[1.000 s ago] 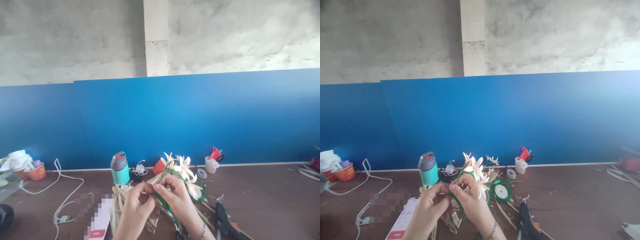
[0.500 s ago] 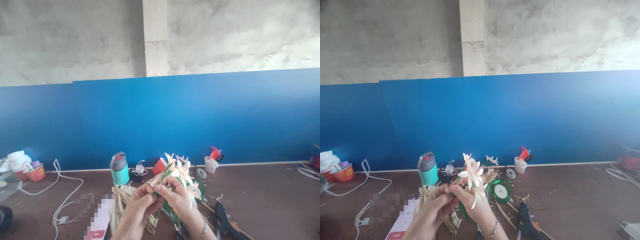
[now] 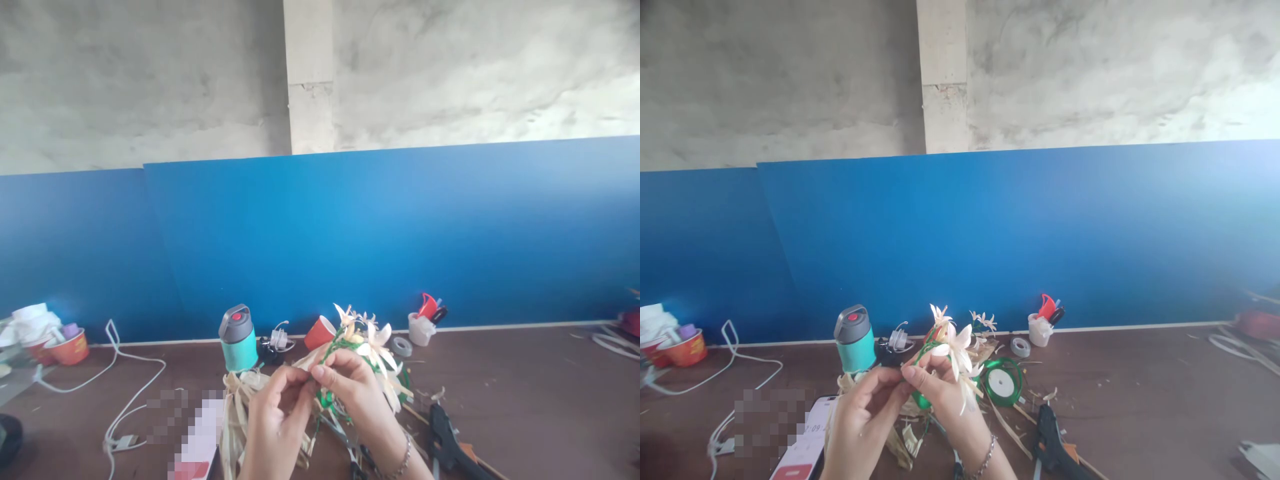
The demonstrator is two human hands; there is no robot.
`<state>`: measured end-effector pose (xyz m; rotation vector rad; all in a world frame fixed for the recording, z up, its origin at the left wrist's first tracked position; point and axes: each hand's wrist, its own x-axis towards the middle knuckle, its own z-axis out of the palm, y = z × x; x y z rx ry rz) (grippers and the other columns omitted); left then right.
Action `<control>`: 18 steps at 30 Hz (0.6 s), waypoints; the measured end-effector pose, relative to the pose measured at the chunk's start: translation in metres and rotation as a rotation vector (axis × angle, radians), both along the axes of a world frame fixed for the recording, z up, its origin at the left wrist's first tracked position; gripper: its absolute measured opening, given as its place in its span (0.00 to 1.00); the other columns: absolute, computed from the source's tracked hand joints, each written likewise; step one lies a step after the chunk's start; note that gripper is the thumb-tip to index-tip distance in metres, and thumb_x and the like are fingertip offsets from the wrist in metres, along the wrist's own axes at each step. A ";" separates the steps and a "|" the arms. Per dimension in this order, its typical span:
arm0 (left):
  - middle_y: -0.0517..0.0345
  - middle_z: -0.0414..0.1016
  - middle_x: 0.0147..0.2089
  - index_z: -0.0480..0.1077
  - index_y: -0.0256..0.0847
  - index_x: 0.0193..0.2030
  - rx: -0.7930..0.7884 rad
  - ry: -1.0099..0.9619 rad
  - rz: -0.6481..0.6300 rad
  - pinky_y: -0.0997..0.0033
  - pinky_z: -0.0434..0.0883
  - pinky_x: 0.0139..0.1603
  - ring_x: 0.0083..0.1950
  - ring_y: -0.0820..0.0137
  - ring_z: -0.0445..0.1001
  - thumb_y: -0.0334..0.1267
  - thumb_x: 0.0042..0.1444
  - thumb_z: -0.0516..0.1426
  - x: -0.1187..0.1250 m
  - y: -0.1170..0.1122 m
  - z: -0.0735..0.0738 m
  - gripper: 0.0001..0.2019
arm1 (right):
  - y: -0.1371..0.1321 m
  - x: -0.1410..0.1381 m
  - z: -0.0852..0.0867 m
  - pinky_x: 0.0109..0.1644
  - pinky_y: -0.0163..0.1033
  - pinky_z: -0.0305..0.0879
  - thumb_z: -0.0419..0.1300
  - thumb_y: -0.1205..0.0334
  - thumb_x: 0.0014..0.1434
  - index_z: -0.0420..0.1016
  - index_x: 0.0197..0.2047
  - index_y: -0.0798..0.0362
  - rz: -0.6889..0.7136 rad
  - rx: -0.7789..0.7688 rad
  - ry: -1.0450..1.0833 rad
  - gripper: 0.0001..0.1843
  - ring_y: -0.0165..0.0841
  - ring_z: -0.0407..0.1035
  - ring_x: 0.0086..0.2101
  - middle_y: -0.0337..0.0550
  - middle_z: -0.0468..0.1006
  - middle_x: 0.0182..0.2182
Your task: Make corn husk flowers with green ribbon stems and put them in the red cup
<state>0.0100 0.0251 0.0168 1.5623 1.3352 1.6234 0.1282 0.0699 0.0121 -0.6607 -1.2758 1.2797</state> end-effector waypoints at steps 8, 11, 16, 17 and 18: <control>0.60 0.78 0.26 0.69 0.43 0.30 0.139 0.240 0.176 0.77 0.71 0.29 0.28 0.68 0.79 0.38 0.55 0.56 -0.004 0.001 -0.015 0.04 | 0.000 -0.004 -0.001 0.33 0.35 0.62 0.71 0.56 0.41 0.72 0.21 0.54 0.057 -0.152 0.057 0.14 0.31 0.66 0.27 0.39 0.75 0.24; 0.60 0.79 0.29 0.70 0.44 0.33 0.249 0.360 0.233 0.78 0.71 0.30 0.30 0.69 0.79 0.34 0.55 0.55 -0.006 0.003 -0.022 0.03 | 0.000 -0.008 -0.006 0.37 0.38 0.63 0.71 0.56 0.41 0.72 0.22 0.55 0.016 -0.148 0.057 0.14 0.33 0.67 0.29 0.40 0.75 0.25; 0.59 0.80 0.29 0.72 0.44 0.35 0.322 0.409 0.273 0.78 0.72 0.30 0.29 0.68 0.79 0.31 0.53 0.56 -0.008 0.004 -0.019 0.05 | -0.001 -0.012 -0.006 0.36 0.38 0.63 0.70 0.57 0.43 0.70 0.23 0.54 -0.042 -0.108 0.079 0.13 0.32 0.66 0.28 0.39 0.74 0.24; 0.59 0.80 0.28 0.72 0.44 0.33 0.292 0.385 0.241 0.77 0.71 0.30 0.28 0.68 0.79 0.32 0.53 0.56 -0.008 0.004 -0.017 0.04 | -0.001 -0.012 -0.006 0.36 0.38 0.63 0.69 0.57 0.44 0.70 0.23 0.54 -0.048 -0.091 0.067 0.13 0.32 0.66 0.29 0.39 0.74 0.24; 0.59 0.79 0.27 0.72 0.43 0.31 0.244 0.344 0.194 0.77 0.71 0.29 0.27 0.68 0.78 0.33 0.53 0.56 -0.009 0.004 -0.014 0.03 | 0.000 -0.010 -0.005 0.37 0.38 0.64 0.69 0.57 0.45 0.71 0.23 0.54 -0.039 -0.073 0.051 0.12 0.32 0.67 0.29 0.39 0.74 0.25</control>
